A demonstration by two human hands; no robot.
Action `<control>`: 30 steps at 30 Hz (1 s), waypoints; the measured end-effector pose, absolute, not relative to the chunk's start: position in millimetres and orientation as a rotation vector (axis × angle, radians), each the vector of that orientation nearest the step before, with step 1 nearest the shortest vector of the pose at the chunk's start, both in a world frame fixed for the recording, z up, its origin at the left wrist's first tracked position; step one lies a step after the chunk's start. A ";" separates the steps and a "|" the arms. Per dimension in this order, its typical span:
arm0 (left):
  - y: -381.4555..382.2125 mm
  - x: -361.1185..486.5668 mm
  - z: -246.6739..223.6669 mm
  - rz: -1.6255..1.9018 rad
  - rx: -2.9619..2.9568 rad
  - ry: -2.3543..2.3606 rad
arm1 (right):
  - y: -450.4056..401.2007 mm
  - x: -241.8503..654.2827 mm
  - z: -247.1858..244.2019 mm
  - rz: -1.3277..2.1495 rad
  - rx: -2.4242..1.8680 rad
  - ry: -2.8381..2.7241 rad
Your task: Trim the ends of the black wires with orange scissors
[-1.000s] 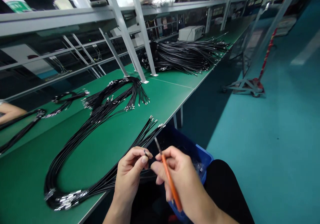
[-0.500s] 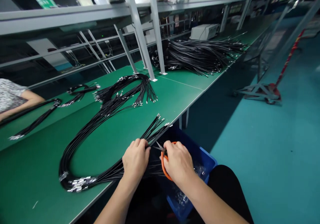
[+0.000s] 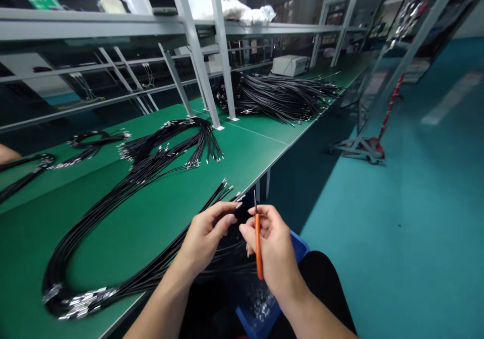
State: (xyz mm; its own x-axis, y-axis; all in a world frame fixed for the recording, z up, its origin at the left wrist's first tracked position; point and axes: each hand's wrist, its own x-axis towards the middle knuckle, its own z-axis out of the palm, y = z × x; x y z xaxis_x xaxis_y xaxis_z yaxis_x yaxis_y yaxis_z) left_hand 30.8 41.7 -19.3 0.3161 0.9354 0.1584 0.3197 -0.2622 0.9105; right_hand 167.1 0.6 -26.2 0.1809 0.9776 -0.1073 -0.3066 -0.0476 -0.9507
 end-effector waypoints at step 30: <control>4.5 33.2 -26.7 1.039 1.582 1.201 | -0.5 152.3 -25.9 1.457 -0.794 -0.368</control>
